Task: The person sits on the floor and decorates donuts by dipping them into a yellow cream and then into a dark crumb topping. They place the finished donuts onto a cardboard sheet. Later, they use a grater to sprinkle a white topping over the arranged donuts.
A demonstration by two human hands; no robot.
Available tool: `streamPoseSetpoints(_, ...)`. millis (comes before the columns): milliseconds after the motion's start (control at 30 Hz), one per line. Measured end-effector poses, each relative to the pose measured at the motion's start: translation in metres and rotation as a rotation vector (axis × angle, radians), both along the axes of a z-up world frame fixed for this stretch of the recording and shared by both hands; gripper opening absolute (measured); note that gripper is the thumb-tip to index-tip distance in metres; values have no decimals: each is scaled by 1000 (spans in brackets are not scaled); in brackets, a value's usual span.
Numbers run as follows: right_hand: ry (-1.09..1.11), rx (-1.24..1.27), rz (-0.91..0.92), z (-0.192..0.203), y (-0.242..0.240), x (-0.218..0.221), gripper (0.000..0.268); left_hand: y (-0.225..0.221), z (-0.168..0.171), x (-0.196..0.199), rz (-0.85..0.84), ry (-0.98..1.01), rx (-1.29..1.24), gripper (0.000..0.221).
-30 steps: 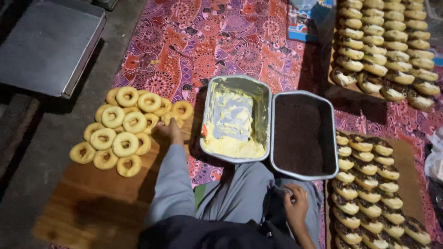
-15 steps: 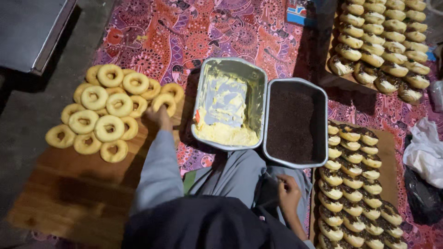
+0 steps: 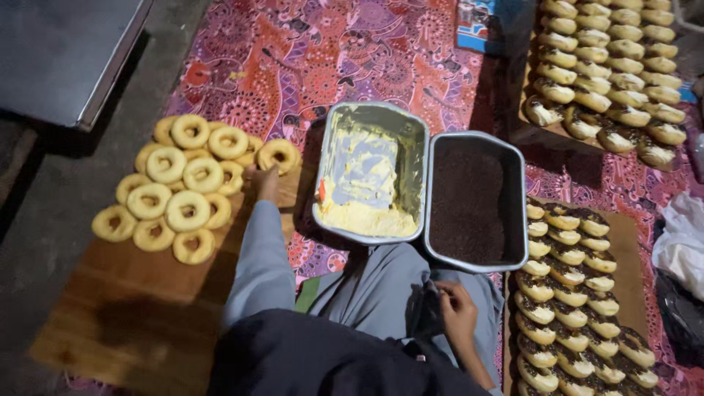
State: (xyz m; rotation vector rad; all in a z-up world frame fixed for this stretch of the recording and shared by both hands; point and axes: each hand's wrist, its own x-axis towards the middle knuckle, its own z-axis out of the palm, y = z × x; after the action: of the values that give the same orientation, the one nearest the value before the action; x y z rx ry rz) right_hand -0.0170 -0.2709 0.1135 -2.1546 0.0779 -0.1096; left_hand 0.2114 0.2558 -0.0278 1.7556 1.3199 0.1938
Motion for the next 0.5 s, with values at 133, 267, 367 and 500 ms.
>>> streamPoseSetpoints(133, 46, 6, -134, -20, -25, -3, 18, -17, -2, 25, 149, 162, 25, 117)
streamPoseSetpoints(267, 90, 133, -193, -41, -34, -2, 18, -22, -7, 28, 92, -342, -106, 90)
streamPoseSetpoints(367, 97, 148, -120, -51, -26, 4, 18, -38, -14, 10, 264, -746, -367, 69)
streamPoseSetpoints(500, 235, 384, -51, -54, 11, 19, 19, -81, -33, -64, 386, -1024, -646, 45)
